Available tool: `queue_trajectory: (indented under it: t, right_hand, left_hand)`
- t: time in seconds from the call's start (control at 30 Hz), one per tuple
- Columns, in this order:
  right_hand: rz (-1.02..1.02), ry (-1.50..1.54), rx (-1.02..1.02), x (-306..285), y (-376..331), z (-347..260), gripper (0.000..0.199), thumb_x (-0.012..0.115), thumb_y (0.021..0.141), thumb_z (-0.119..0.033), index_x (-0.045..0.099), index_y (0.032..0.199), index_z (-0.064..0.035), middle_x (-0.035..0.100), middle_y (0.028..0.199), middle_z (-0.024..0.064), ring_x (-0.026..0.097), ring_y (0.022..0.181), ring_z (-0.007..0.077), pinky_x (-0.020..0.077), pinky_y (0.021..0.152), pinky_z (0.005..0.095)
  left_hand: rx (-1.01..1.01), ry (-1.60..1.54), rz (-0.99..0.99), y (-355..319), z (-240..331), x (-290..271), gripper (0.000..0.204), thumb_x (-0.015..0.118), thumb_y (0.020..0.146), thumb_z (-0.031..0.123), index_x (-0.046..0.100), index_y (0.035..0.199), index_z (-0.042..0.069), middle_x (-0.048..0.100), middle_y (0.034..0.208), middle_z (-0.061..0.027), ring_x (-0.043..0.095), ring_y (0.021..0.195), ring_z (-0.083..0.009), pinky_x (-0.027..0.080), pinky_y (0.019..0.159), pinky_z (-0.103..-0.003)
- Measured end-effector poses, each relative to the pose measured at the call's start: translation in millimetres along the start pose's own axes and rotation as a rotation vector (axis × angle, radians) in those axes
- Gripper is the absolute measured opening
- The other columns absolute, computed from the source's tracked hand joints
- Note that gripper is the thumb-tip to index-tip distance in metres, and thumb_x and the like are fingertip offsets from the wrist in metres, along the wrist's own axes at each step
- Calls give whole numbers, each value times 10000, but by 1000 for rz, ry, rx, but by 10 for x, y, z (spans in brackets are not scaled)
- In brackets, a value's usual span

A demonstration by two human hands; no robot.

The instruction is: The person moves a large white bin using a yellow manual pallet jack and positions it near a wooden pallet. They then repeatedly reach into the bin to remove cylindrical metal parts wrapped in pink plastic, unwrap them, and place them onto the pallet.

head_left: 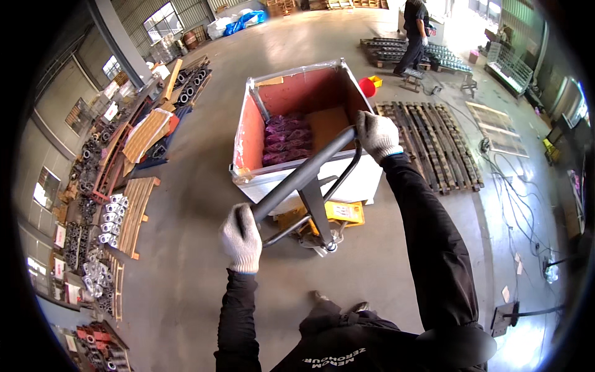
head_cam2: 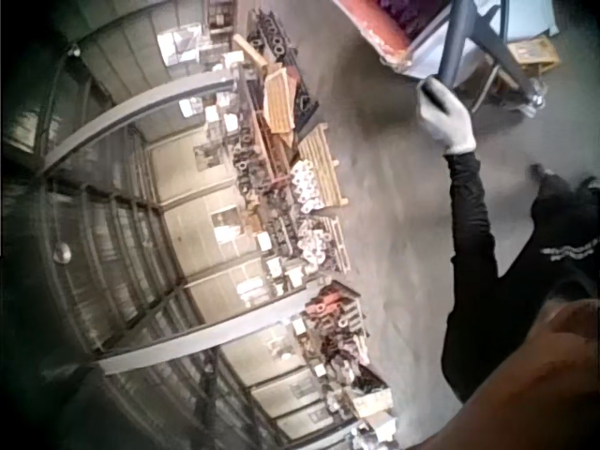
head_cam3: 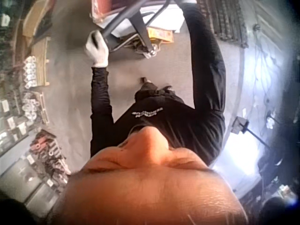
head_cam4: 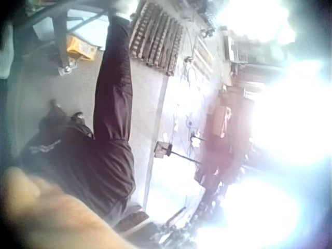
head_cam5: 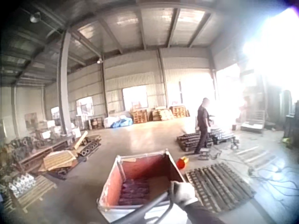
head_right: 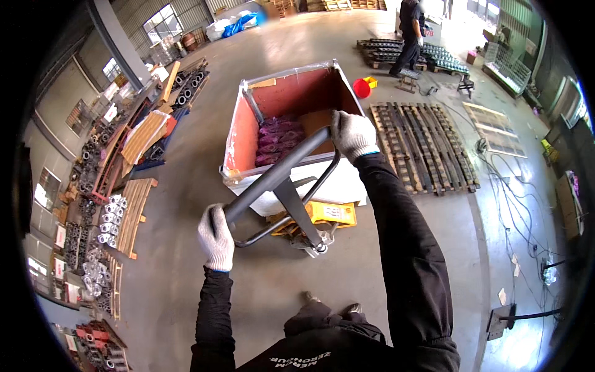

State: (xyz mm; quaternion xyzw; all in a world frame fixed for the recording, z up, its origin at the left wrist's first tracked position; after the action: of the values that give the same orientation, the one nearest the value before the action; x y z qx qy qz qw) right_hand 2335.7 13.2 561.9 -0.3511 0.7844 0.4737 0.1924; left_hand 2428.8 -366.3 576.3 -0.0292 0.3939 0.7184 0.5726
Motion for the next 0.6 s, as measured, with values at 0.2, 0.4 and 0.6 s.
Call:
queue_trajectory:
  t: [0.2,0.4,0.6]
  right_hand:
    - [45,116,-150,123,13,-464,302,469,1026,-282,696,1016,-83,714,984,162,657,975,391,519,881,493]
    - [-77,181,-106,345,167,-607,328,488,1011,-295,699,986,-45,696,979,201,640,982,428,511,876,506]
    - [-190,454,138,603,250,-474,349,518,996,-289,718,904,-19,714,786,163,719,779,304,543,751,399]
  left_hand:
    - [72,99,-50,355,-351,106,245,549,1012,206,685,921,24,670,785,-207,668,744,-417,513,648,-450]
    - [78,16,-38,518,-460,58,224,569,996,184,697,952,6,695,840,-207,686,791,-407,525,703,-446]
    - [147,53,79,575,-580,89,216,563,995,185,720,935,49,692,799,-157,682,741,-357,512,671,-431]
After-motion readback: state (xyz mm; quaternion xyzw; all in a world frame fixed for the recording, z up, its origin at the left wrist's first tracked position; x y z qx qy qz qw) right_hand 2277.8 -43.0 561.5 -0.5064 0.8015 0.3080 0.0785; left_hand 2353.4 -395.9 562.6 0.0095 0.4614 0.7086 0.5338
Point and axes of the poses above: each hand's wrist, its own y-axis towards the middle knuckle, its own x-axis out of the palm, z = x × y, the point moved 4 cm from there along y, towards the middle knuckle
